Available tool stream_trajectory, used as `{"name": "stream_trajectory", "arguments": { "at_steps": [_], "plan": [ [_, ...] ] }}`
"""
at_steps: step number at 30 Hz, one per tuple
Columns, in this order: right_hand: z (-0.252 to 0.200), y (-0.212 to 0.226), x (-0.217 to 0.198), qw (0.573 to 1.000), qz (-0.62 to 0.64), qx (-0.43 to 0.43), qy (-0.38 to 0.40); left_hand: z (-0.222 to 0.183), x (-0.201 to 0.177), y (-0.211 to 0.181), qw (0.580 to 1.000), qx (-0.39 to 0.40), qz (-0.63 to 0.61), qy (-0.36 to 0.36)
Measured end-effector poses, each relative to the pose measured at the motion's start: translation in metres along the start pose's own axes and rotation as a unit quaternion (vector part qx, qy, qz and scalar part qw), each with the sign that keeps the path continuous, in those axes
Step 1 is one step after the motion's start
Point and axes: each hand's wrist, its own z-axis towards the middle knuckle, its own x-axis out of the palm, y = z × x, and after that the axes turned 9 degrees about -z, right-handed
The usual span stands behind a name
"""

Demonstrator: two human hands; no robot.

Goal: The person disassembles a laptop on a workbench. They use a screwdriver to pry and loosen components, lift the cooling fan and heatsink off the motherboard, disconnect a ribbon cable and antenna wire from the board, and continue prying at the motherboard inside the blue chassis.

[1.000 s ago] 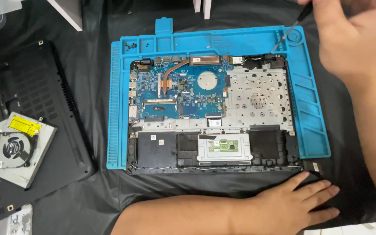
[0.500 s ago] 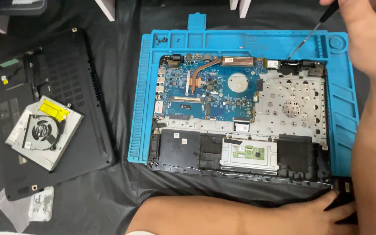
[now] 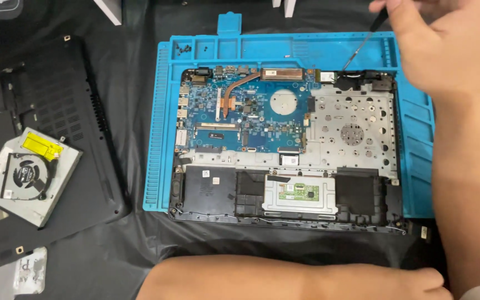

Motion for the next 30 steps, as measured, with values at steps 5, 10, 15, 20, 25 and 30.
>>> {"name": "stream_trajectory", "arguments": {
  "at_steps": [5,10,15,20,25,30],
  "plan": [
    [0.0,0.013,0.0,0.998,-0.023,0.05,-0.023,0.011,-0.035,0.015,1.0,0.013,0.018,0.005],
    [0.008,0.026,0.001,0.993,-0.045,0.096,-0.052,0.004,-0.15,0.056,0.942,-0.242,-0.11,-0.207],
    [0.014,0.029,0.001,0.994,-0.032,0.096,-0.044,-0.011,-0.201,0.072,0.912,-0.302,-0.087,-0.262],
    [0.011,0.022,-0.006,0.997,-0.056,-0.056,-0.018,-0.038,-0.184,0.125,0.893,-0.342,-0.046,-0.289],
    [0.003,-0.006,0.0,0.991,-0.113,-0.034,-0.064,-0.065,-0.138,0.196,0.899,-0.401,0.068,-0.163],
    [0.002,-0.002,-0.003,0.995,-0.035,-0.072,-0.055,-0.072,-0.099,0.22,0.885,-0.453,0.053,-0.093]
  ]
}}
